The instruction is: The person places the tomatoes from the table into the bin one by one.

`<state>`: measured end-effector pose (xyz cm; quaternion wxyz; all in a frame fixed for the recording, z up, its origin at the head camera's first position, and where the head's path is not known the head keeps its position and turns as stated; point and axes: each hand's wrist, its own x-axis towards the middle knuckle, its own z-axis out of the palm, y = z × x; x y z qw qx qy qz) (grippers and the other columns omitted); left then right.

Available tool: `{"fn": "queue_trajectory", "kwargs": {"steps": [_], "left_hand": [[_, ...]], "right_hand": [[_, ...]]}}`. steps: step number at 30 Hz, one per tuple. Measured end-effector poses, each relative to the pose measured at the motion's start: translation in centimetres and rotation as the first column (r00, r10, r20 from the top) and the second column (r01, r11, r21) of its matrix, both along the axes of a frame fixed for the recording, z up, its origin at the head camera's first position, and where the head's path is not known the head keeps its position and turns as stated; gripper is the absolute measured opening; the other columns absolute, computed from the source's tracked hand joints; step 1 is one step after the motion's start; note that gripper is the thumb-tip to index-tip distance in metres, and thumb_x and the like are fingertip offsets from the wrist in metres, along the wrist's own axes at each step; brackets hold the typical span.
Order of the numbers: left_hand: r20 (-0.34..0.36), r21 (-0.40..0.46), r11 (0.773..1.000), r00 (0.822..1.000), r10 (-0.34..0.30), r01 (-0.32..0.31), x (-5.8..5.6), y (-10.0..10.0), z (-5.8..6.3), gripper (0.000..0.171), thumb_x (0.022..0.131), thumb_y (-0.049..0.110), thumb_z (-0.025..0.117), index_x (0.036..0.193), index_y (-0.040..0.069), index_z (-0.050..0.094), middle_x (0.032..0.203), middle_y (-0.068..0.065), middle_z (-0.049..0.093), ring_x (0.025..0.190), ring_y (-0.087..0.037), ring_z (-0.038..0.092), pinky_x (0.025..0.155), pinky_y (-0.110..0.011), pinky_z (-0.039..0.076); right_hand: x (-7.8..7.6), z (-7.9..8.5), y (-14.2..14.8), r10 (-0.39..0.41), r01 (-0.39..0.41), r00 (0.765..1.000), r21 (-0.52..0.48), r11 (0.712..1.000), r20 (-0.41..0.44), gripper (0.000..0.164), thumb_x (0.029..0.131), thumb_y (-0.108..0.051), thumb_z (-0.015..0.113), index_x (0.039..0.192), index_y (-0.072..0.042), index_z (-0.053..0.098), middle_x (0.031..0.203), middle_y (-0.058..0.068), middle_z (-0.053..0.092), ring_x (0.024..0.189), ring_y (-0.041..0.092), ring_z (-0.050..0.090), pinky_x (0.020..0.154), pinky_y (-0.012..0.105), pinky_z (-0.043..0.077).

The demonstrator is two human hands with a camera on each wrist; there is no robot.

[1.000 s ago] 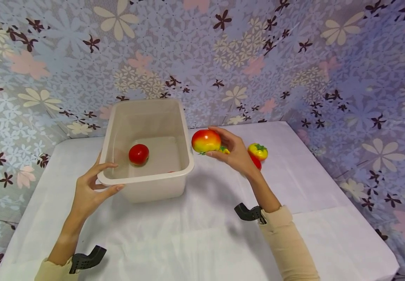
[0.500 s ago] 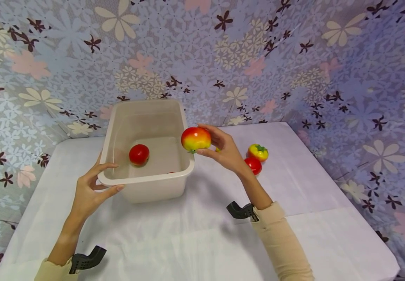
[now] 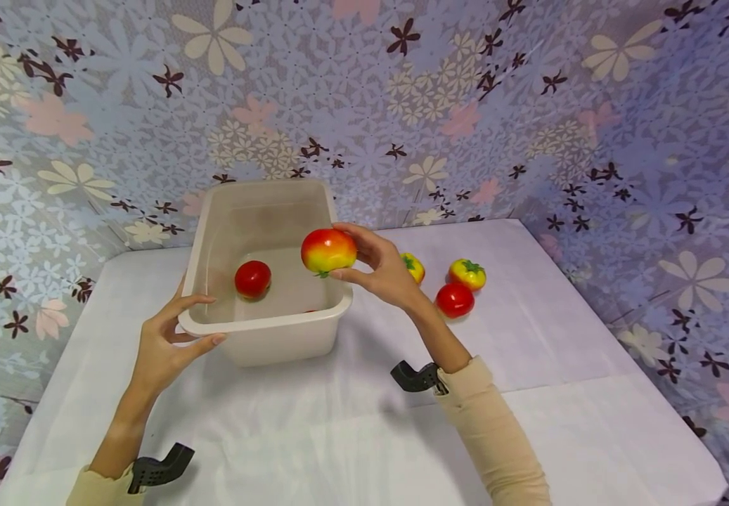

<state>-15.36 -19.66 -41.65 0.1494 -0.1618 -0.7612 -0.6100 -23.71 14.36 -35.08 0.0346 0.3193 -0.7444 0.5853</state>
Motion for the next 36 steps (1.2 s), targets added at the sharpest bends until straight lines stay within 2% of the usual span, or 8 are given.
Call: {"fn": "queue_trajectory", "kwargs": {"steps": [10,16,24,36], "left_hand": [[-0.013,-0.021,1.000,1.000,0.002,-0.002,-0.13,0.00,0.06,0.054,0.071,-0.007,0.080,0.121,0.001,0.062,0.162,0.000,0.022,0.139,-0.043,0.037,0.073,-0.021,0.057],[-0.011,-0.024,1.000,1.000,0.005,-0.005,-0.07,-0.02,0.03,0.054,0.072,-0.006,0.080,0.122,0.002,0.062,0.162,0.001,0.022,0.138,-0.044,0.038,0.073,-0.021,0.057],[-0.017,-0.033,0.999,1.000,0.015,-0.016,-0.01,-0.05,-0.07,0.054,0.072,-0.006,0.080,0.122,0.002,0.062,0.162,0.001,0.023,0.137,-0.044,0.039,0.072,-0.021,0.057],[-0.009,-0.034,0.999,1.000,0.013,-0.013,0.01,-0.09,-0.01,0.054,0.071,-0.005,0.081,0.122,0.001,0.062,0.162,0.002,0.023,0.138,-0.043,0.038,0.073,-0.021,0.057]], "right_hand": [[-0.22,-0.15,-0.08,-0.015,0.015,1.000,0.000,1.000,-0.017,0.066,0.081,0.007,0.072,0.141,0.001,0.046,0.141,0.018,0.052,0.124,0.018,0.054,0.107,0.031,0.045],[-0.26,-0.23,-0.26,-0.034,0.035,0.998,0.024,0.999,-0.050,0.066,0.080,0.008,0.073,0.140,0.001,0.046,0.142,0.017,0.052,0.128,0.023,0.051,0.112,0.038,0.039],[-0.37,-0.41,-0.47,-0.040,0.043,0.997,0.045,0.998,-0.067,0.066,0.080,0.006,0.073,0.141,0.000,0.047,0.142,0.019,0.051,0.129,0.027,0.050,0.113,0.049,0.037],[-0.42,-0.71,-0.88,-0.045,0.048,0.998,0.071,0.996,-0.037,0.066,0.081,0.003,0.073,0.142,-0.004,0.047,0.143,0.015,0.052,0.133,0.026,0.047,0.116,0.050,0.030]]}}
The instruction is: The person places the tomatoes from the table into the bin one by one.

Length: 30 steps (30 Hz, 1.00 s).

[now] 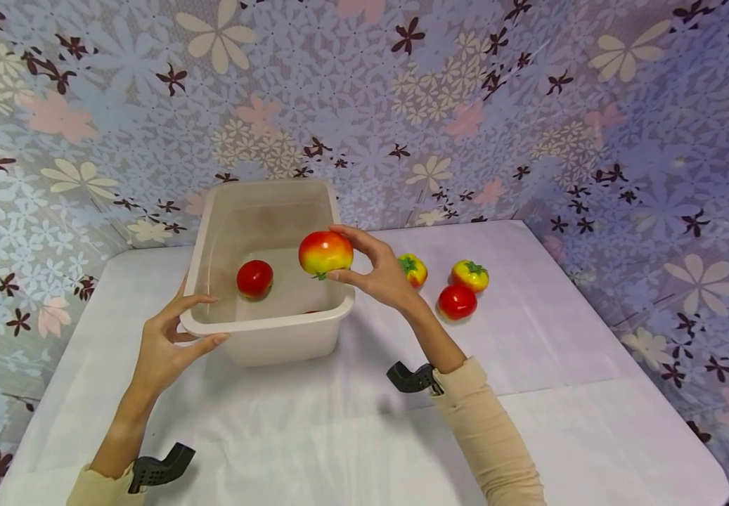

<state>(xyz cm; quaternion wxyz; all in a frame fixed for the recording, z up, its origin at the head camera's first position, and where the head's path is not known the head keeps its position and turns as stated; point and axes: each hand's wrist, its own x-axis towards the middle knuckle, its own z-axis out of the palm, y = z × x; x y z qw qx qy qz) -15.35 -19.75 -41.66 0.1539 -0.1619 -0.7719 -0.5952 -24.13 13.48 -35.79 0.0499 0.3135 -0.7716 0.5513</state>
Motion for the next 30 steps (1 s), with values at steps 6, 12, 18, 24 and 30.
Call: {"fn": "queue_trajectory", "kwargs": {"steps": [6,12,18,24,30], "left_hand": [[-0.007,-0.014,1.000,1.000,0.004,-0.004,0.0,0.1,0.0,0.054,0.072,-0.004,0.081,0.121,0.000,0.062,0.162,0.001,0.023,0.139,-0.043,0.037,0.073,-0.026,0.058],[-0.003,-0.019,1.000,1.000,0.002,-0.002,-0.1,0.1,-0.1,0.053,0.072,-0.003,0.081,0.121,0.001,0.062,0.162,0.001,0.023,0.138,-0.043,0.038,0.073,-0.026,0.058],[-0.008,-0.028,1.000,1.000,0.010,-0.010,-0.1,0.1,0.0,0.053,0.072,-0.003,0.081,0.121,0.001,0.063,0.162,0.002,0.023,0.140,-0.042,0.037,0.073,-0.024,0.058],[-0.010,-0.010,1.000,1.000,0.005,-0.005,-0.1,0.1,0.0,0.053,0.071,-0.005,0.081,0.121,0.000,0.062,0.162,0.001,0.023,0.140,-0.042,0.036,0.072,-0.021,0.057],[0.007,0.009,1.000,1.000,-0.004,0.003,0.0,0.1,0.1,0.053,0.071,-0.005,0.081,0.121,0.000,0.062,0.162,0.001,0.022,0.139,-0.043,0.037,0.073,-0.022,0.057]], "right_hand": [[-0.1,-0.5,-0.3,0.015,-0.015,1.000,-0.011,1.000,0.015,0.065,0.082,0.003,0.072,0.142,-0.004,0.047,0.143,0.015,0.052,0.134,0.026,0.046,0.118,0.050,0.027],[-0.1,-0.8,-0.3,-0.006,0.006,1.000,0.028,1.000,0.015,0.065,0.082,-0.001,0.073,0.142,-0.006,0.047,0.144,0.013,0.052,0.136,0.025,0.044,0.119,0.052,0.023],[-0.1,-0.8,-0.4,0.003,-0.003,1.000,0.024,1.000,0.004,0.066,0.082,0.000,0.074,0.142,-0.005,0.048,0.144,0.014,0.052,0.137,0.025,0.043,0.119,0.052,0.022],[-0.2,-1.0,-0.3,0.024,-0.024,1.000,0.013,1.000,-0.015,0.067,0.081,0.001,0.074,0.142,-0.004,0.047,0.144,0.015,0.052,0.137,0.025,0.043,0.120,0.051,0.022],[0.0,-1.1,0.4,0.001,-0.001,0.999,0.021,1.000,-0.033,0.065,0.081,0.001,0.075,0.141,-0.006,0.049,0.143,0.013,0.054,0.138,0.023,0.043,0.120,0.052,0.022]]}}
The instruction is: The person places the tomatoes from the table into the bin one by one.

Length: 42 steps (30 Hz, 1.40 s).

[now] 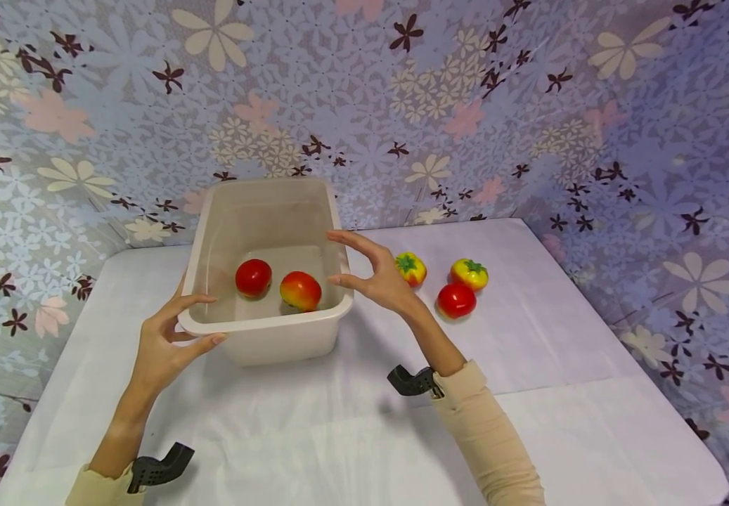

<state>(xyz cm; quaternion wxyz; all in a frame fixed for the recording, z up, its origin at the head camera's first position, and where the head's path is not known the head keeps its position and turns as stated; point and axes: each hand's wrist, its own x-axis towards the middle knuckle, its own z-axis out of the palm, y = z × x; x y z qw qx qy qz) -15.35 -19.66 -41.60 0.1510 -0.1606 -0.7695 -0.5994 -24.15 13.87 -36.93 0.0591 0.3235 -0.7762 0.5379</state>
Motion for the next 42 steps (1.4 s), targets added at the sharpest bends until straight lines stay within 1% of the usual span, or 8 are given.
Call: {"fn": "queue_trajectory", "kwargs": {"steps": [5,7,10,16,21,26,34,42], "left_hand": [[-0.004,-0.002,1.000,1.000,0.005,-0.005,0.0,-0.1,0.1,0.052,0.072,-0.006,0.080,0.120,0.000,0.062,0.162,0.002,0.022,0.139,-0.043,0.037,0.071,-0.023,0.058],[-0.006,0.006,1.000,1.000,0.002,-0.002,0.0,-0.1,0.1,0.052,0.071,-0.007,0.080,0.120,-0.001,0.062,0.162,0.002,0.023,0.139,-0.042,0.036,0.071,-0.022,0.058],[-0.007,0.012,1.000,1.000,-0.006,0.006,0.0,-0.1,0.0,0.053,0.071,-0.007,0.080,0.120,-0.001,0.062,0.162,0.003,0.023,0.139,-0.042,0.036,0.071,-0.023,0.058],[-0.011,0.014,1.000,1.000,-0.009,0.009,-0.1,0.0,-0.1,0.053,0.071,-0.008,0.080,0.120,0.001,0.063,0.162,0.002,0.023,0.138,-0.044,0.038,0.071,-0.022,0.058],[-0.015,0.025,1.000,1.000,-0.017,0.017,-0.1,-0.1,-0.1,0.054,0.070,-0.009,0.080,0.120,0.000,0.062,0.162,0.002,0.023,0.137,-0.043,0.038,0.072,-0.022,0.058],[-0.014,0.024,1.000,1.000,-0.018,0.018,-0.1,-0.1,-0.2,0.054,0.070,-0.009,0.080,0.121,0.001,0.062,0.162,0.002,0.023,0.138,-0.042,0.038,0.072,-0.022,0.058],[-0.012,0.031,0.999,1.000,-0.016,0.016,-0.1,-0.1,-0.1,0.054,0.070,-0.009,0.080,0.120,0.001,0.062,0.162,0.002,0.024,0.138,-0.042,0.037,0.072,-0.022,0.058],[-0.001,-0.012,1.000,1.000,0.000,0.000,-0.1,-0.1,-0.1,0.054,0.072,-0.005,0.081,0.122,0.004,0.062,0.162,0.001,0.023,0.139,-0.039,0.037,0.075,-0.025,0.058]], "right_hand": [[0.1,-0.3,1.0,-0.016,0.016,1.000,-0.019,1.000,0.015,0.065,0.080,0.007,0.074,0.140,-0.002,0.049,0.143,0.014,0.053,0.137,0.024,0.044,0.119,0.046,0.027],[0.1,-0.5,1.4,-0.031,0.032,0.999,-0.016,0.999,0.018,0.066,0.080,0.008,0.073,0.140,-0.002,0.049,0.144,0.014,0.052,0.126,0.025,0.053,0.108,0.039,0.042],[0.2,-1.0,2.1,-0.065,0.065,0.998,-0.003,0.998,0.012,0.065,0.080,0.007,0.073,0.140,-0.004,0.050,0.143,0.012,0.053,0.124,0.023,0.055,0.101,0.035,0.046],[0.3,-2.1,3.9,-0.082,0.083,0.996,-0.051,0.995,0.021,0.057,0.083,0.005,0.071,0.136,-0.002,0.053,0.140,0.017,0.055,0.135,0.026,0.047,0.115,0.051,0.033],[0.3,-2.9,5.6,-0.114,0.119,0.992,-0.088,0.989,0.055,0.053,0.084,0.003,0.071,0.134,0.000,0.055,0.139,0.019,0.056,0.133,0.024,0.049,0.113,0.053,0.035],[0.4,-3.2,7.4,-0.155,0.165,0.984,-0.117,0.979,0.087,0.051,0.084,0.004,0.070,0.133,0.003,0.055,0.137,0.021,0.056,0.131,0.018,0.050,0.117,0.053,0.026],[0.5,-4.1,10.0,-0.195,0.198,0.980,-0.148,0.969,0.032,0.048,0.083,0.010,0.069,0.129,0.008,0.055,0.132,0.026,0.058,0.128,0.015,0.054,0.111,0.025,0.039],[0.7,-5.8,12.6,-0.305,0.308,0.951,-0.133,0.942,0.038,0.047,0.083,0.009,0.070,0.128,0.006,0.057,0.129,0.024,0.061,0.120,0.010,0.059,0.099,0.015,0.045]]}}
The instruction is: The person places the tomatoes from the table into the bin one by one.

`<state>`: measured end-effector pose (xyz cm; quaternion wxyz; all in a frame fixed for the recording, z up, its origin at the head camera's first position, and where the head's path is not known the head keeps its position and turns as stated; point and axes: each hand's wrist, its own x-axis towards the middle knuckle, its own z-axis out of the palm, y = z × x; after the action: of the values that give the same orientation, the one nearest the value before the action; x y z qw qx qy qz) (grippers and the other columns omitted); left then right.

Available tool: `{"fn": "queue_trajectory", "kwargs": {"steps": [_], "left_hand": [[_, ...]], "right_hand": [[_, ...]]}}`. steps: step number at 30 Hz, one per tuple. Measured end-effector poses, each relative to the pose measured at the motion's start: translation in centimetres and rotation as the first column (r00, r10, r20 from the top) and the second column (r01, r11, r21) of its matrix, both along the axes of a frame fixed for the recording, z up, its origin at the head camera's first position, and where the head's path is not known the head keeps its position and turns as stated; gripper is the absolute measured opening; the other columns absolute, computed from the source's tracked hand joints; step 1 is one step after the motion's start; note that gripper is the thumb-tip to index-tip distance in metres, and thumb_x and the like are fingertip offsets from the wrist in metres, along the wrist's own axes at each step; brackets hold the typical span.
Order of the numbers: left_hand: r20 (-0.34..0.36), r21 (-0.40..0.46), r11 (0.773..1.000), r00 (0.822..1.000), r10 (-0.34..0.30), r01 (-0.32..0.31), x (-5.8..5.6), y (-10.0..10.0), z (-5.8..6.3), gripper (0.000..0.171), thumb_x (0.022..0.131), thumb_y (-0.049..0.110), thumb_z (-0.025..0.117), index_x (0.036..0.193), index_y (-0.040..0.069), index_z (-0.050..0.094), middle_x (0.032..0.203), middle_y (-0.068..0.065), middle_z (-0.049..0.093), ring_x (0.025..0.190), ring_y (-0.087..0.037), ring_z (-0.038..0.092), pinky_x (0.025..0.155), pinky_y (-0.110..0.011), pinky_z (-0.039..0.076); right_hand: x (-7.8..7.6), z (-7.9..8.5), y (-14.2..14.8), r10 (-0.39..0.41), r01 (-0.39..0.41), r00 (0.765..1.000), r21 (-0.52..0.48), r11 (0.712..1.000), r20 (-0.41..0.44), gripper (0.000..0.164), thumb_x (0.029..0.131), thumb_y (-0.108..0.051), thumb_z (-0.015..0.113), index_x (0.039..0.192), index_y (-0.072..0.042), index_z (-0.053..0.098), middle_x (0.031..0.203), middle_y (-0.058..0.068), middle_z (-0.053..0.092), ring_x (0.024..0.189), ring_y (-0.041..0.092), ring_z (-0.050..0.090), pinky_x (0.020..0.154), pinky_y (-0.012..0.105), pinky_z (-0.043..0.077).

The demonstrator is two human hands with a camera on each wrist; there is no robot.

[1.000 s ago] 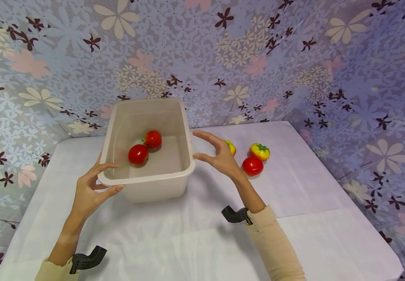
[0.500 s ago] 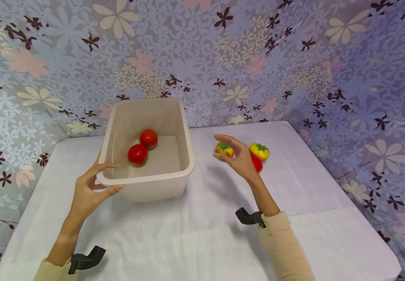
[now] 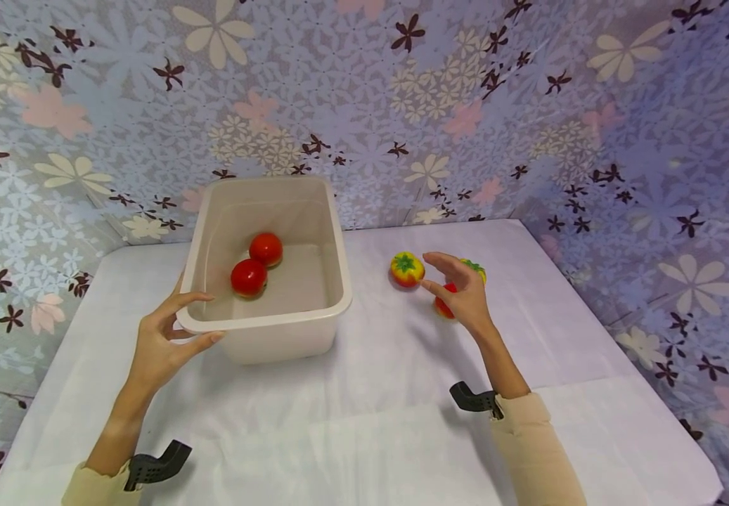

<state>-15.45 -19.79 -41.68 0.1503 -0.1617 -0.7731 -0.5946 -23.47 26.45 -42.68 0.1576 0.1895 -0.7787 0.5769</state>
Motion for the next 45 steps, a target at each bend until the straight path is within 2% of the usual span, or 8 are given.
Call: {"fn": "queue_trajectory", "kwargs": {"steps": [6,10,14,21,26,32,41,45], "left_hand": [[-0.001,-0.050,0.998,1.000,0.024,-0.024,0.0,0.0,-0.1,0.053,0.072,-0.002,0.081,0.122,0.003,0.062,0.162,-0.001,0.023,0.138,-0.041,0.038,0.075,-0.036,0.060],[-0.001,-0.048,0.999,1.000,0.024,-0.024,0.0,0.0,-0.1,0.053,0.072,-0.002,0.081,0.121,0.002,0.062,0.162,-0.001,0.023,0.138,-0.041,0.038,0.075,-0.028,0.059],[0.004,-0.029,0.999,1.000,0.014,-0.014,0.0,0.0,-0.1,0.053,0.073,-0.003,0.080,0.122,0.001,0.062,0.162,0.000,0.023,0.138,-0.041,0.037,0.075,-0.025,0.058],[-0.006,-0.059,0.998,1.000,0.029,-0.030,0.0,0.0,-0.1,0.053,0.073,-0.002,0.081,0.122,0.002,0.062,0.162,-0.001,0.024,0.138,-0.041,0.038,0.076,-0.047,0.059],[-0.005,-0.069,0.997,0.999,0.036,-0.037,0.0,0.0,-0.1,0.053,0.073,-0.001,0.081,0.122,0.001,0.062,0.162,-0.001,0.023,0.138,-0.042,0.038,0.076,-0.041,0.060],[-0.003,-0.026,1.000,1.000,0.010,-0.010,0.0,0.0,0.0,0.053,0.072,-0.004,0.081,0.122,0.002,0.061,0.162,0.001,0.023,0.138,-0.040,0.038,0.076,-0.029,0.058],[0.009,-0.025,1.000,1.000,0.010,-0.009,0.0,0.0,0.1,0.054,0.073,-0.003,0.081,0.123,0.002,0.061,0.162,0.001,0.022,0.138,-0.040,0.038,0.076,-0.029,0.058],[0.004,-0.053,0.998,1.000,0.028,-0.028,0.0,0.0,0.0,0.053,0.073,-0.002,0.081,0.122,0.002,0.062,0.162,0.000,0.023,0.138,-0.041,0.038,0.077,-0.043,0.059]], "right_hand": [[0.5,-0.6,1.2,-0.025,0.025,1.000,-0.001,1.000,0.014,0.046,0.084,0.011,0.067,0.128,0.011,0.054,0.129,0.034,0.055,0.117,0.011,0.060,0.097,0.014,0.046],[1.4,-0.1,1.3,-0.030,0.030,1.000,-0.011,0.999,-0.002,0.044,0.083,0.015,0.066,0.125,0.017,0.053,0.126,0.040,0.052,0.118,0.019,0.061,0.101,0.018,0.046],[1.1,-1.4,2.3,-0.061,0.061,0.998,-0.037,0.997,-0.009,0.044,0.082,0.011,0.069,0.124,0.016,0.054,0.124,0.034,0.057,0.117,0.021,0.061,0.105,0.020,0.043],[0.6,-3.5,3.9,-0.116,0.117,0.992,-0.019,0.993,0.051,0.049,0.083,0.006,0.071,0.129,0.012,0.053,0.129,0.021,0.062,0.121,0.007,0.058,0.105,0.013,0.039],[1.0,-3.5,4.0,-0.183,0.179,0.979,0.048,0.983,0.092,0.049,0.084,0.006,0.071,0.130,0.009,0.054,0.131,0.028,0.057,0.122,0.006,0.057,0.105,0.013,0.039],[1.8,-2.5,3.5,-0.208,0.200,0.971,0.073,0.977,0.119,0.046,0.084,0.006,0.070,0.127,0.010,0.056,0.129,0.034,0.055,0.125,0.021,0.056,0.106,0.016,0.040],[2.2,-2.5,3.7,-0.202,0.190,0.973,0.110,0.976,0.114,0.046,0.085,0.006,0.070,0.128,0.011,0.055,0.128,0.034,0.055,0.125,0.014,0.054,0.107,0.013,0.037],[2.3,-2.6,3.9,-0.203,0.189,0.972,0.123,0.974,0.115,0.048,0.084,0.007,0.069,0.129,0.011,0.054,0.131,0.034,0.053,0.126,0.011,0.051,0.109,0.017,0.037]]}}
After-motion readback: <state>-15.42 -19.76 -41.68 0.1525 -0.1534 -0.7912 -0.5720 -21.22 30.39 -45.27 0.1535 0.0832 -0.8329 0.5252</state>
